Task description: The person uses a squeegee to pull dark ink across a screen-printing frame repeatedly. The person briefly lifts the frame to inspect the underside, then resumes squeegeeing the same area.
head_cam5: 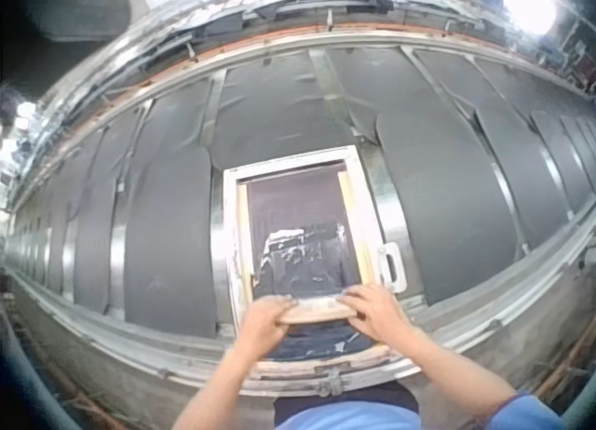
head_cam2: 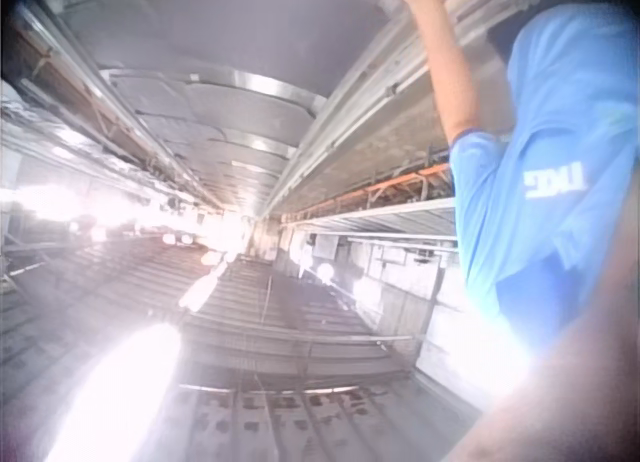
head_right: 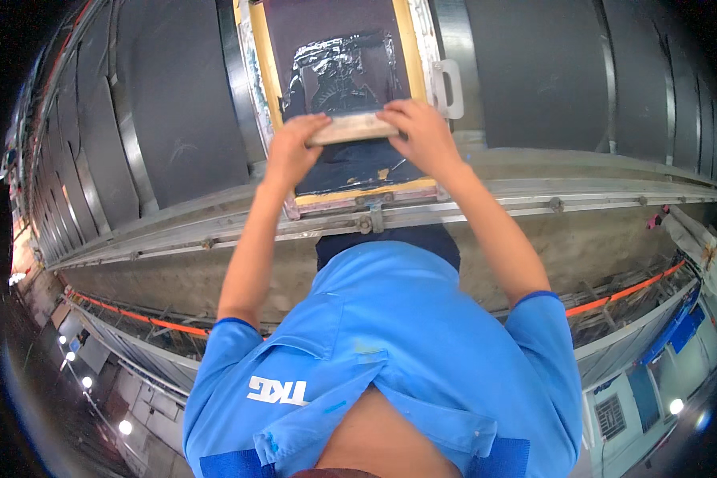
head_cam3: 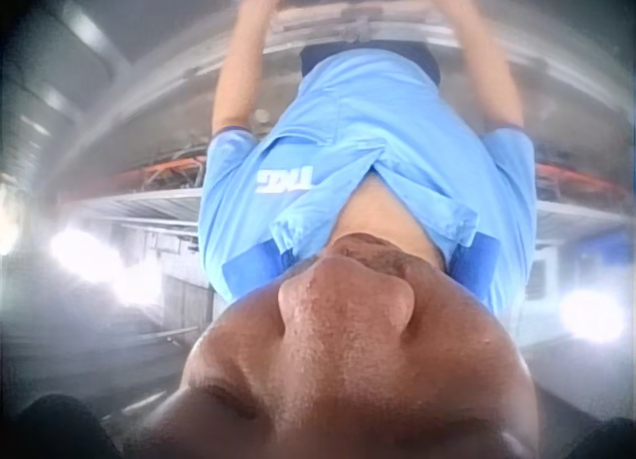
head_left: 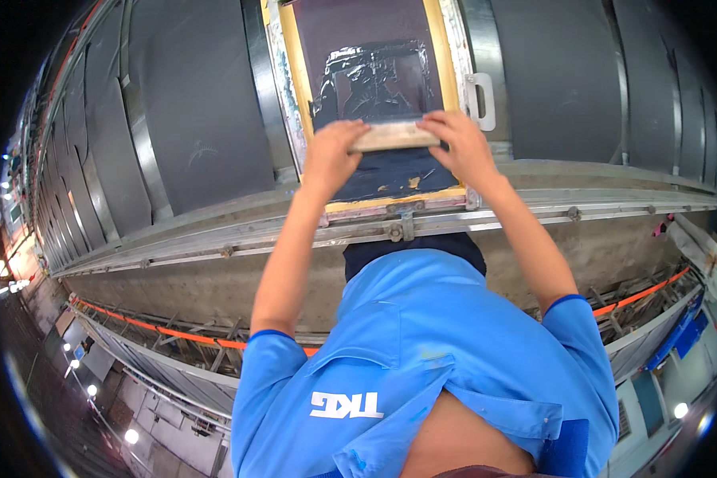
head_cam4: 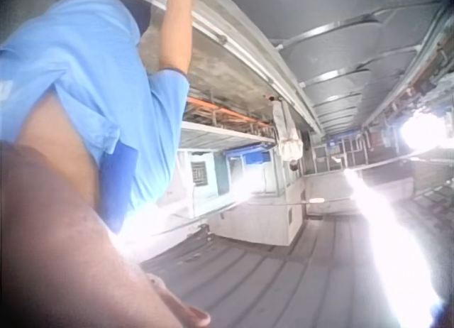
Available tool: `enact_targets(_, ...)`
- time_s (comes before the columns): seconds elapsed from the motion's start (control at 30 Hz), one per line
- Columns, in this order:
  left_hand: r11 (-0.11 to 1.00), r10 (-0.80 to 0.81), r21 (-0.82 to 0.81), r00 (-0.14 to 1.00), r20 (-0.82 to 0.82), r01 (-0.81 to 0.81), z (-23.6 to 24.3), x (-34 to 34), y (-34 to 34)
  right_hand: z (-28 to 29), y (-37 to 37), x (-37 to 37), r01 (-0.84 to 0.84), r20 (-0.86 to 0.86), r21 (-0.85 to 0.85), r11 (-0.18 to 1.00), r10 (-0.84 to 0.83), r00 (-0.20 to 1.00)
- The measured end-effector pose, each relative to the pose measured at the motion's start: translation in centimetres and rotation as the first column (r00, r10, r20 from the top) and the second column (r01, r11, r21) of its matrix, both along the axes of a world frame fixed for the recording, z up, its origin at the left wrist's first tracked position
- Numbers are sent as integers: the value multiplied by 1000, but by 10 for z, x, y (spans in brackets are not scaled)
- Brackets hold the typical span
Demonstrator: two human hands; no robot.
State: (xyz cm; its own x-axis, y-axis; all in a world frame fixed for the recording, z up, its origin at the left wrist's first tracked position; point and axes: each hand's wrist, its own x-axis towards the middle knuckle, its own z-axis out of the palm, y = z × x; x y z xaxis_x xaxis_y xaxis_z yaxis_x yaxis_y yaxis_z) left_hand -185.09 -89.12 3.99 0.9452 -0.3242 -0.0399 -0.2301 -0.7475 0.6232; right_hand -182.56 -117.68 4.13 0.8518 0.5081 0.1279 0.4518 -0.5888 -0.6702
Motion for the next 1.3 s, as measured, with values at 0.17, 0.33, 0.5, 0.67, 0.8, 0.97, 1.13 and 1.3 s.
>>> enact_targets(0.17,988,57,134,990,126,-74,-51,-120,-7,-33,0,-99,18,62,-94,995,-12,998)
enact_targets(0.33,999,44,13,976,-212,-42,-18,-108,5,-1,-6,-94,-61,-112,-105,993,49,992)
enact_targets(0.5,997,80,3,985,-152,-81,6,45,11,-6,6,57,-24,-73,-209,978,9,997)
enact_targets(0.67,984,160,89,987,-27,-157,-13,142,16,-30,27,151,87,-85,-196,977,-106,991)
enact_targets(0.8,982,147,115,989,24,-148,-31,92,10,-55,13,86,102,-17,-38,994,-103,995)
enact_targets(0.97,993,77,90,997,-1,-76,-32,-21,-2,-31,2,-33,88,-57,-13,996,-88,994)
enact_targets(1.13,994,111,2,989,-98,-111,-20,2,4,-20,3,-4,71,-93,-10,997,-71,993)
enact_targets(1.3,992,116,39,986,118,-122,-29,134,20,-35,19,126,61,91,-19,998,-59,994)
